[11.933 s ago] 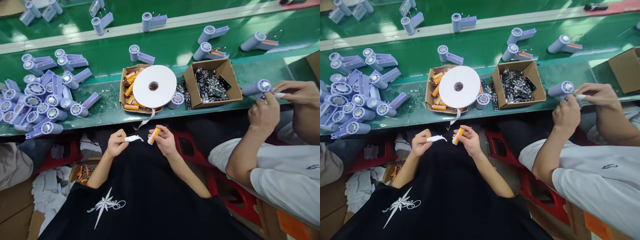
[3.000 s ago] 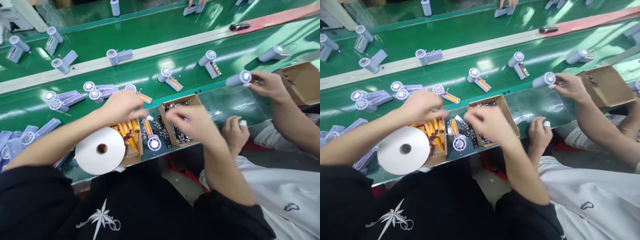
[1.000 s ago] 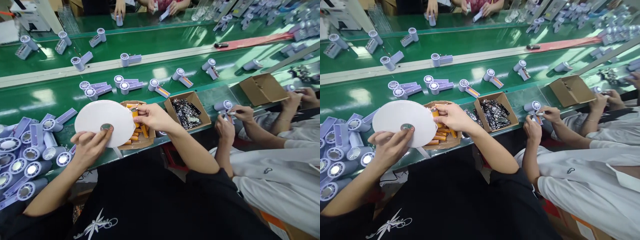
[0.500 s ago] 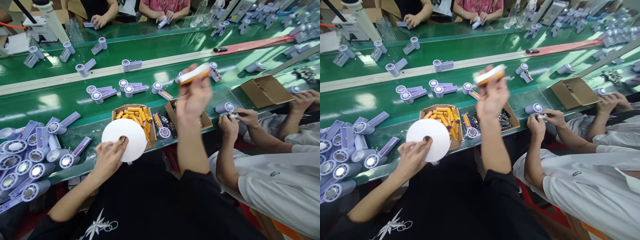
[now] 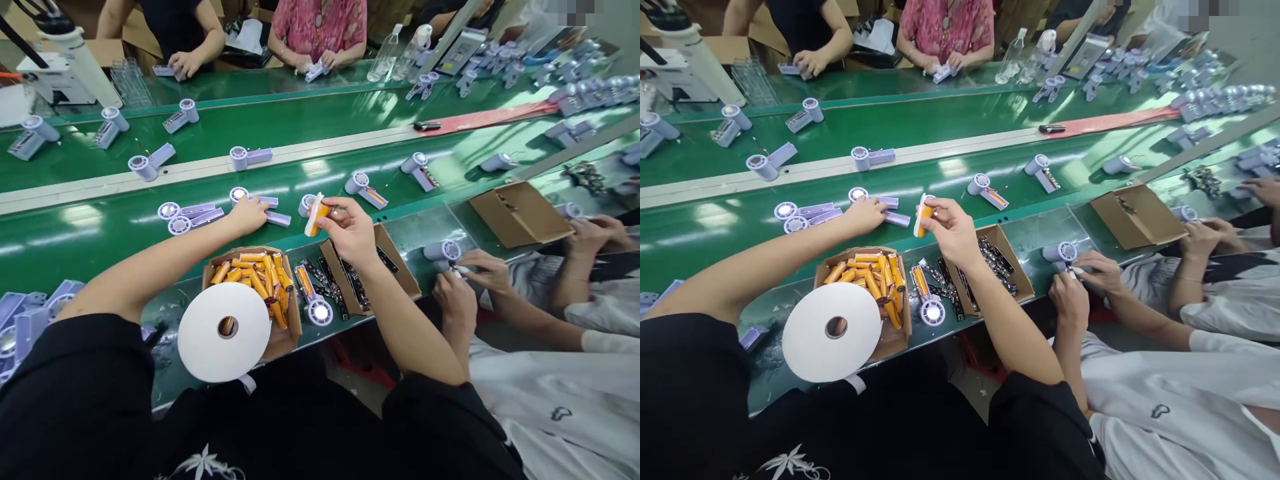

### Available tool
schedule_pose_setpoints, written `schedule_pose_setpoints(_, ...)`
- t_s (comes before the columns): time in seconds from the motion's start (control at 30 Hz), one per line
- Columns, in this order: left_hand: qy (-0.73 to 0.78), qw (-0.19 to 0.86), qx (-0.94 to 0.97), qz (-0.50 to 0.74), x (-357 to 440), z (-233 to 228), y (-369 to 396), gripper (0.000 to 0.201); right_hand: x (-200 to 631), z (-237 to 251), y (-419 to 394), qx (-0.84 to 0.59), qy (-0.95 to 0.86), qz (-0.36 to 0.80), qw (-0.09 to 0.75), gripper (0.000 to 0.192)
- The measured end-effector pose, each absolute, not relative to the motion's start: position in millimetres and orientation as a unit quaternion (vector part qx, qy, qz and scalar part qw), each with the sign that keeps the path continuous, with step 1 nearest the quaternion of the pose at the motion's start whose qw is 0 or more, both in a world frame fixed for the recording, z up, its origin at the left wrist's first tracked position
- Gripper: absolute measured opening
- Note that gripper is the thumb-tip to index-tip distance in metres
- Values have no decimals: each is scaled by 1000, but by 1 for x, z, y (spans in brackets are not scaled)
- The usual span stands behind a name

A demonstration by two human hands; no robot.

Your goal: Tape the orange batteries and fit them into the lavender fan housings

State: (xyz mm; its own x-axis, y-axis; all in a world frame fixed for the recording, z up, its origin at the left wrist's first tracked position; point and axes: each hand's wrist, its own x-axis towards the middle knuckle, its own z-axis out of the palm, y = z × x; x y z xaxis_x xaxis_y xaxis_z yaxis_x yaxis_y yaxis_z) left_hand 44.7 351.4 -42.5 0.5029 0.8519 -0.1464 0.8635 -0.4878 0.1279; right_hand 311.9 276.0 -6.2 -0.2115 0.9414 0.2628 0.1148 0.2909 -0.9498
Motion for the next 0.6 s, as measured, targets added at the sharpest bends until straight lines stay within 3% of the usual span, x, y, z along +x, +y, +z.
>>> schedule_pose_setpoints(0.23, 495, 178, 850, -7, 37, -56, 376, 20, 285, -50, 336, -423, -772, 338, 332, 33)
schedule_pose_setpoints(0.6, 590, 204, 778, 76, 57, -71, 383, 31, 255, -52, 363, -464, -880, 99, -22, 41)
